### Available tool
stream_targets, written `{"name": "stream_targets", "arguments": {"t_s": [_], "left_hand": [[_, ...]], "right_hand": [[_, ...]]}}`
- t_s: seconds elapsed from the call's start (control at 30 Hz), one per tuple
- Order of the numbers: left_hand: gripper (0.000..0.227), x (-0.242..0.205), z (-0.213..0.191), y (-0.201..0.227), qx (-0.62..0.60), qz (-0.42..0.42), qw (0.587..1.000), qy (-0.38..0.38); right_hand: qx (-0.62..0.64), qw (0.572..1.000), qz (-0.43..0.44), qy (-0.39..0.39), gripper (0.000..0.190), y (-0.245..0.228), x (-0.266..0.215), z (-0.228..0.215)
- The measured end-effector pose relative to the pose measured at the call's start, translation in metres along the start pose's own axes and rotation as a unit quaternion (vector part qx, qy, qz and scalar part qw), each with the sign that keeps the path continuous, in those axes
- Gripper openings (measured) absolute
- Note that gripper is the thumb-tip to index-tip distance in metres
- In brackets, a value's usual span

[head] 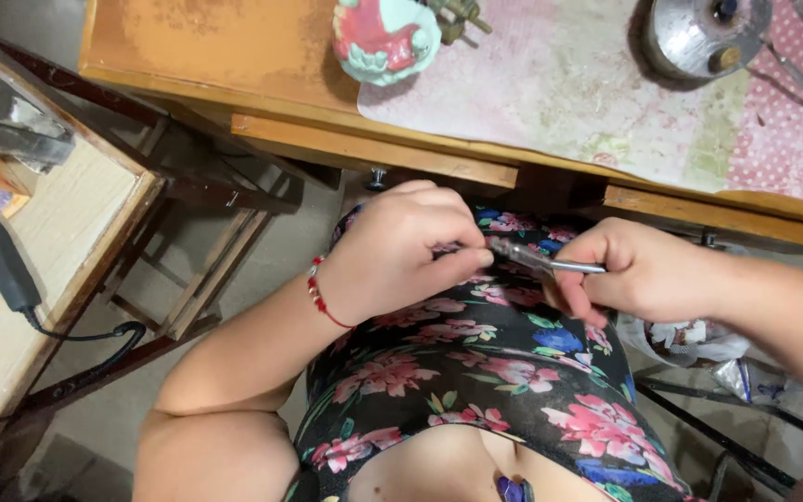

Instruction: The person uses pliers to cut and shape a small metal wire, then places it into a dental mold. They use a metal tool to adjust the wire within the mold and later handle a small piece of dough-like material with their hands.

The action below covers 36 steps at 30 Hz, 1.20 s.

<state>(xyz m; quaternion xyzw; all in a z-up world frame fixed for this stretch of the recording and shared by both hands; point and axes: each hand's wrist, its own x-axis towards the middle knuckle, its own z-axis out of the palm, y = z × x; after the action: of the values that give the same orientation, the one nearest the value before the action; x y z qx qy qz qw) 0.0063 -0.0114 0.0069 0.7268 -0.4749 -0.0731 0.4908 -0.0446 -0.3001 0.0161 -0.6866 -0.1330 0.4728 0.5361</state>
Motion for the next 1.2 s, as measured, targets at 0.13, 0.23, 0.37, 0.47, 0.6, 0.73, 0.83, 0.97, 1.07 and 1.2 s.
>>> {"name": "stream_targets", "arguments": {"t_s": [0.13,0.23,0.37,0.47,0.6,0.73,0.83,0.97,1.07,1.2], "left_hand": [[0.025,0.001,-0.011,0.013,0.264,0.043,0.954,0.132],[0.013,0.007,-0.015,0.015,0.376,0.138,0.895,0.195],[0.018,0.015,-0.023,0.018,0.383,0.231,0.866,0.225],[0.013,0.018,-0.03,0.021,0.394,0.269,0.852,0.216],[0.017,0.023,-0.022,0.023,0.36,0.237,0.877,0.213],[0.012,0.027,-0.005,0.017,0.133,0.137,0.955,0.229],[0.009,0.028,0.006,0.016,0.006,0.079,0.968,0.236],[0.007,0.032,0.012,0.017,-0.029,0.072,0.969,0.235],[0.007,0.038,0.01,0.021,0.014,0.1,0.968,0.228],[0.007,0.044,0.01,0.026,0.057,0.113,0.969,0.213]], "right_hand": [[0.154,0.983,-0.076,0.072,0.025,-0.009,-0.001,0.016],[0.228,0.964,-0.114,0.077,0.025,-0.018,0.002,0.025],[0.307,0.938,-0.15,0.056,0.022,-0.021,0.005,0.036],[0.305,0.936,-0.163,0.068,0.02,-0.024,0.003,0.039],[0.29,0.938,-0.171,0.085,0.017,-0.025,-0.004,0.038],[0.125,0.958,-0.19,0.175,0.025,-0.02,-0.031,0.021],[-0.145,0.902,-0.181,0.363,0.021,0.002,-0.06,-0.004],[-0.494,0.687,-0.149,0.512,0.02,0.056,-0.091,-0.044],[-0.54,0.644,-0.131,0.526,0.021,0.093,-0.111,-0.065],[-0.556,0.617,-0.137,0.54,0.03,0.11,-0.123,-0.074]]}}
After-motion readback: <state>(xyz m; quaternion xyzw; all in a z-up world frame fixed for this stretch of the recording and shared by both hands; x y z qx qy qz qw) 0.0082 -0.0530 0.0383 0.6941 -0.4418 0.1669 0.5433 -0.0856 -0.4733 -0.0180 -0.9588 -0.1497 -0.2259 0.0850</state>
